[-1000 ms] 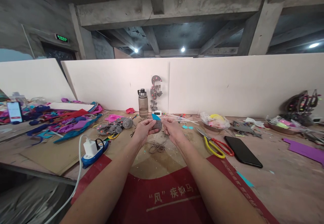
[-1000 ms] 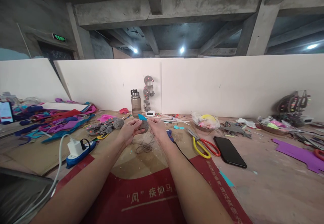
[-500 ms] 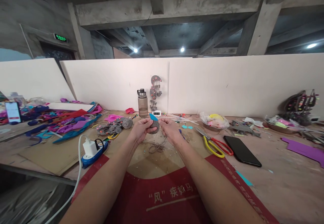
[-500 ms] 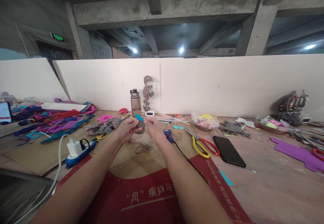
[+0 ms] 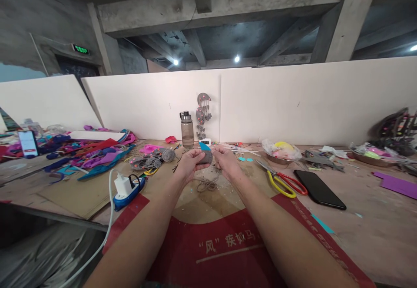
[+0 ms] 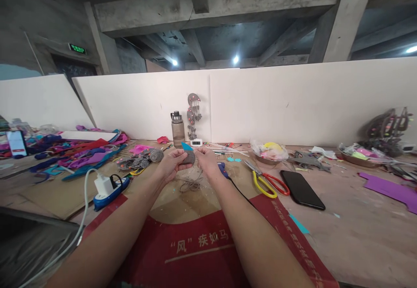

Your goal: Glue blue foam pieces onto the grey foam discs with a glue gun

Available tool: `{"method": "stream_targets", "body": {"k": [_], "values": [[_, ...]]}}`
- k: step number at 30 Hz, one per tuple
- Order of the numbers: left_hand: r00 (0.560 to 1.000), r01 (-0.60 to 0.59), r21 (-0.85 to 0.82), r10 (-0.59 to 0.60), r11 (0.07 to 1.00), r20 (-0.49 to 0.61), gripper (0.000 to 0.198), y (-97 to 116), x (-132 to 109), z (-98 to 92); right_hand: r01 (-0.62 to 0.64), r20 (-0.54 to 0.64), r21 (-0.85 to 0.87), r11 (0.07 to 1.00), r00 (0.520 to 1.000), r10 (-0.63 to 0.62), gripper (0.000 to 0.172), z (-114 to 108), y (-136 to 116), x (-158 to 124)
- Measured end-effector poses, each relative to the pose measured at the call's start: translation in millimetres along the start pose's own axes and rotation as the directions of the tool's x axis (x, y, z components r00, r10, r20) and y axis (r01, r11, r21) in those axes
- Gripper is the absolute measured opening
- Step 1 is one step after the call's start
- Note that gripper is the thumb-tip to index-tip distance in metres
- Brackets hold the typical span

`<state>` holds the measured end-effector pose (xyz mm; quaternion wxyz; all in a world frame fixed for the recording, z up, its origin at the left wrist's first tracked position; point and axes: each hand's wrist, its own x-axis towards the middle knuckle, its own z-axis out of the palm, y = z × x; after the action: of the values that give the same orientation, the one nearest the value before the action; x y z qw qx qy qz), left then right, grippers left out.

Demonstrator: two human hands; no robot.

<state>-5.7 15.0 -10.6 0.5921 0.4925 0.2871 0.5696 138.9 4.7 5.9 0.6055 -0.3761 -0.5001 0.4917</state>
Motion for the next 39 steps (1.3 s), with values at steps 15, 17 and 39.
{"method": "stream_targets", "body": {"k": [15,17,39], "values": [[0.997,0.020,-0.044,-0.024,0.999,-0.077,0.027,4,-4,11.1,-0.019,-0.036,0.027,0.999,0.999,0.020,0.025,7,4,-2],[0.997,0.027,-0.056,-0.031,0.998,-0.072,0.024,3,-2,9.9,-0.026,-0.026,0.023,0.999,0.999,0.026,0.025,9,3,-3],[0.996,-0.036,-0.036,0.039,0.999,0.076,0.031,20,-3,0.2,-0.157,0.285,0.264,0.952,0.955,0.078,0.039,0,-12,-8]]}}
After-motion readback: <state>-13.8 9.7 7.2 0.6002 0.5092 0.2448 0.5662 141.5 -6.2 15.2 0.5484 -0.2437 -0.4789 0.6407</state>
